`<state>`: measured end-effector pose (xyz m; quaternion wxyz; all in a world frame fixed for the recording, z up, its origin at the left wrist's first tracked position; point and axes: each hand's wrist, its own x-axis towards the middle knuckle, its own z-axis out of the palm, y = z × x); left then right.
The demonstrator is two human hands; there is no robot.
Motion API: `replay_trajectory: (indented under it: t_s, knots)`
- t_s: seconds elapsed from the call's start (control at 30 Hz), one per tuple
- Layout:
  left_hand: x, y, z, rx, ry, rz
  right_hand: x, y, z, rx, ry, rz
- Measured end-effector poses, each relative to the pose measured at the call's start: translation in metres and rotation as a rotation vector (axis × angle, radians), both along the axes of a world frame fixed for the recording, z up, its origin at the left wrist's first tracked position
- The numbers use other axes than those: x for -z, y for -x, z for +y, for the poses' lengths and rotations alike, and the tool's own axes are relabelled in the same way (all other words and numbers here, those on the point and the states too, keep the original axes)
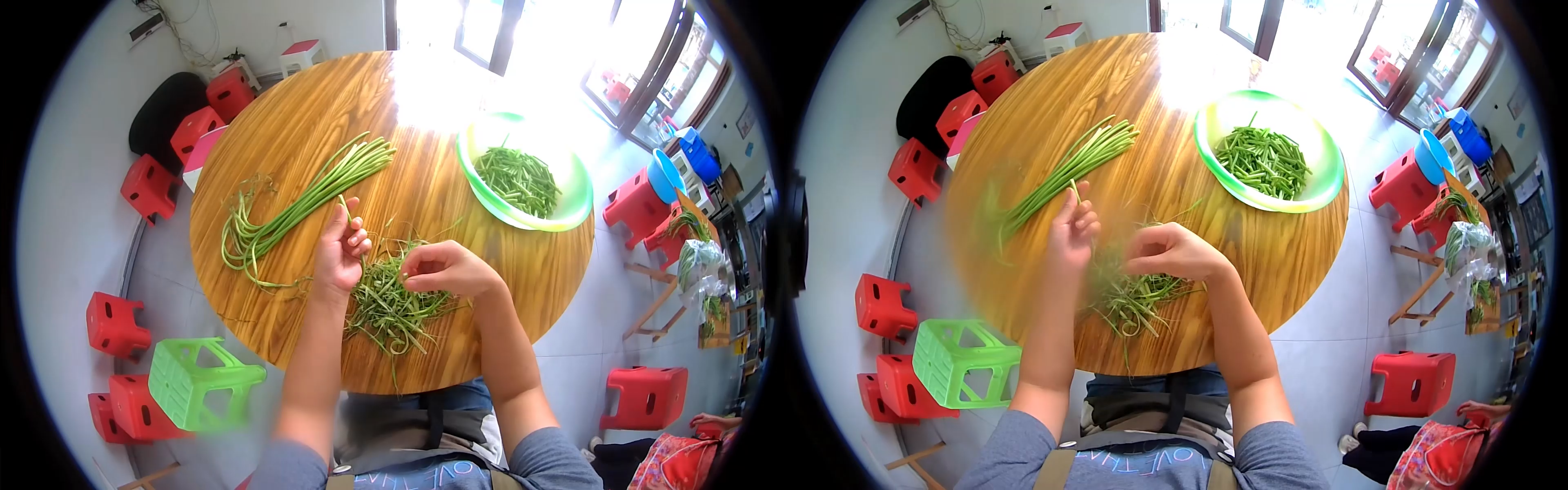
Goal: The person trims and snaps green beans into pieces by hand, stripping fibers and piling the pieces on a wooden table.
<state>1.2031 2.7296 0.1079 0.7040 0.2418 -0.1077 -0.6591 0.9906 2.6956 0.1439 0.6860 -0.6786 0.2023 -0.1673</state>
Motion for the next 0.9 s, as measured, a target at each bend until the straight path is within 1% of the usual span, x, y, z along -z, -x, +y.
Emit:
replay_trajectory:
  t_s: [0.1,0.17,0.23,0.3,0.33,0.4,0.47,0.5,0.6,0.63,0.73,0.83,0.87,0.9]
  knots:
    - [-0.001,0.002,0.002,0.097,0.036,-0.049,0.006,-0.009,0.005,0.09,0.125,0.01]
    - [-0.007,0.01,0.006,0.13,0.058,-0.105,0.016,-0.01,0.002,0.166,0.115,-0.043]
    - [-0.018,0.017,0.012,0.181,0.055,-0.16,0.012,-0.011,0.002,0.219,0.068,-0.076]
    - [-0.015,0.021,0.012,0.209,0.05,-0.126,-0.001,-0.009,0.003,0.279,0.067,0.032]
    - [-0.017,0.025,0.013,0.185,0.017,-0.177,-0.003,-0.01,0.004,0.298,0.074,0.077]
    - [-0.024,0.031,0.014,0.149,-0.043,-0.278,0.006,-0.011,0.001,0.3,0.094,-0.026]
    - [-0.014,0.028,0.011,0.209,0.014,-0.227,0.008,-0.01,0.001,0.286,0.167,-0.094]
    - [-0.013,0.028,0.01,0.222,0.035,-0.216,0.0,-0.007,0.002,0.238,0.1,-0.009]
    - [-0.013,0.027,0.009,0.246,0.046,-0.221,-0.001,-0.007,-0.001,0.317,0.056,0.05]
    - [-0.013,0.026,0.01,0.252,0.039,-0.23,0.003,-0.012,0.001,0.424,0.09,-0.115]
    - [-0.013,0.03,0.01,0.374,0.042,-0.333,0.004,-0.026,0.004,0.621,0.001,-0.273]
    - [-0.007,0.038,0.01,0.472,0.068,-0.358,0.008,-0.02,0.0,0.532,-0.15,-0.29]
    - [-0.008,0.04,0.01,0.462,0.054,-0.357,0.009,-0.018,-0.002,0.498,-0.188,-0.284]
    - [-0.009,0.041,0.011,0.452,0.04,-0.358,0.011,-0.018,-0.004,0.581,-0.22,-0.286]
